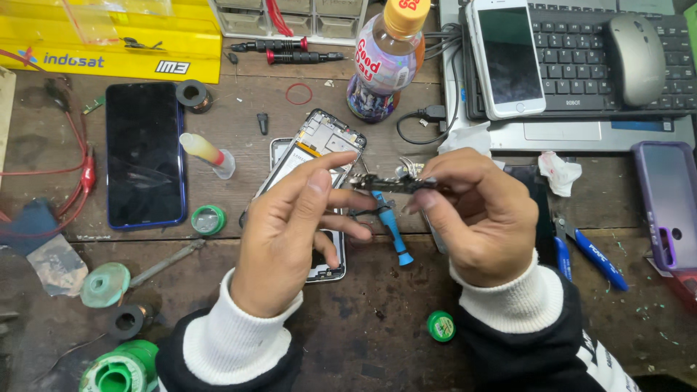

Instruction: The person holds a small circuit board with tweezers and a soldering iron, applying solder to specific points on the board. They manipulate the board and tools to ensure proper connection while working at a cluttered desk.

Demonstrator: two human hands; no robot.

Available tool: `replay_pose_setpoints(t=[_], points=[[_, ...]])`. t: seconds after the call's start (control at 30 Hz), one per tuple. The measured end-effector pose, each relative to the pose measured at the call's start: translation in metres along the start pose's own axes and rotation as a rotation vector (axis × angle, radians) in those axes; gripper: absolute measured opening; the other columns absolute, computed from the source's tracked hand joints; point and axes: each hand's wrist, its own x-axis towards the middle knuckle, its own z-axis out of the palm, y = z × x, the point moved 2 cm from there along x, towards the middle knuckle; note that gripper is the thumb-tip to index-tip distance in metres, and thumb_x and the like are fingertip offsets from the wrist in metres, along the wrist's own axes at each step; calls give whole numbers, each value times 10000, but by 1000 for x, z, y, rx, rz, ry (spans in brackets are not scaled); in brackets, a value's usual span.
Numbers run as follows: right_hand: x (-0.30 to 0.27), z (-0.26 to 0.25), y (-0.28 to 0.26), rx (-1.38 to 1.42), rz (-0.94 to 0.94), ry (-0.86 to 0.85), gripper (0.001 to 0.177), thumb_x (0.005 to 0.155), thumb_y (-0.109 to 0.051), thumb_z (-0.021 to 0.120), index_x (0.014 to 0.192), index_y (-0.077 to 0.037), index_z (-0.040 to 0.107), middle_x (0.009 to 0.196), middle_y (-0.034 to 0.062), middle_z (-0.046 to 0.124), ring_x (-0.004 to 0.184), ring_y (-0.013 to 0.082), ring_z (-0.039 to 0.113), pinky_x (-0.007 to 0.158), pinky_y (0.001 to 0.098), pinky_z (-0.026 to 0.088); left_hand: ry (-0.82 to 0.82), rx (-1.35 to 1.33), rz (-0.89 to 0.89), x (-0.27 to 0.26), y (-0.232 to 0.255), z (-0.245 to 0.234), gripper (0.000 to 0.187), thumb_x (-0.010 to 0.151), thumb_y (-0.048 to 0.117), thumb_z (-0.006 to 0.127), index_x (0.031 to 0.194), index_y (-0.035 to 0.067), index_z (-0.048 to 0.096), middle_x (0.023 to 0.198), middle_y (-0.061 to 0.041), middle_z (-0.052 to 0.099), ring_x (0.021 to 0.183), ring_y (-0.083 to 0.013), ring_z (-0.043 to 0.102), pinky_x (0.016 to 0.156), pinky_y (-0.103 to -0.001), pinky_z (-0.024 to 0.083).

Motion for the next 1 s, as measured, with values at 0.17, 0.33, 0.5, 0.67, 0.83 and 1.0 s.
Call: replay_pose_setpoints(t=[0.17, 0.33, 0.5, 0.67, 0.83, 1.0], points=[[1, -1, -2, 44, 38, -130, 133, 887, 88, 670, 1005, 77, 609, 985, 243, 631, 812, 277, 714, 703, 274, 658, 36, 28, 4, 0, -4, -5, 433, 995, 330, 499, 1113, 2, 756, 940, -197, 824, 683, -247, 832, 362, -197, 516], [1, -3, -4, 89, 110, -204, 153, 860, 105, 594, 1005, 62, 622, 1078, 257, 648, 973, 274, 683, 829, 283, 653, 168, 131, 195, 0, -1, -10, 269, 978, 229, 605, 963, 6, 754, 881, -115, 747, 603, -177, 719, 356, -223, 541], [4, -7, 0, 47, 165, -129, 155, 965, -70, 565, 1035, 50, 634, 1069, 212, 666, 827, 242, 686, 815, 301, 581, 84, 302, 155, -2, -2, -8, 118, 905, 125, 738, 938, 138, 625, 820, 21, 658, 465, -43, 472, 391, -194, 419], [6, -9, 3, 98, 235, -247, 248, 983, -157, 560, 1127, 31, 633, 1128, 173, 649, 917, 224, 686, 852, 291, 601, -214, 421, 48, -7, 1, 3, 314, 854, 169, 753, 1102, 195, 561, 899, 29, 731, 557, -14, 478, 414, -174, 384], [8, -8, 0, 118, 168, -502, 363, 992, -282, 543, 1225, -12, 613, 1204, 139, 674, 1105, 240, 656, 942, 337, 560, -327, 482, 20, -7, -2, 4, 397, 818, 188, 791, 1115, 207, 528, 829, 56, 745, 409, -11, 352, 361, -174, 339], [8, -11, 0, 100, 216, -526, 259, 959, -242, 578, 1083, -27, 655, 968, 84, 693, 815, 160, 641, 765, 279, 531, -318, 429, -12, -7, -2, 1, 473, 838, 165, 800, 1189, 178, 484, 843, 56, 742, 378, -21, 321, 360, -192, 278]])
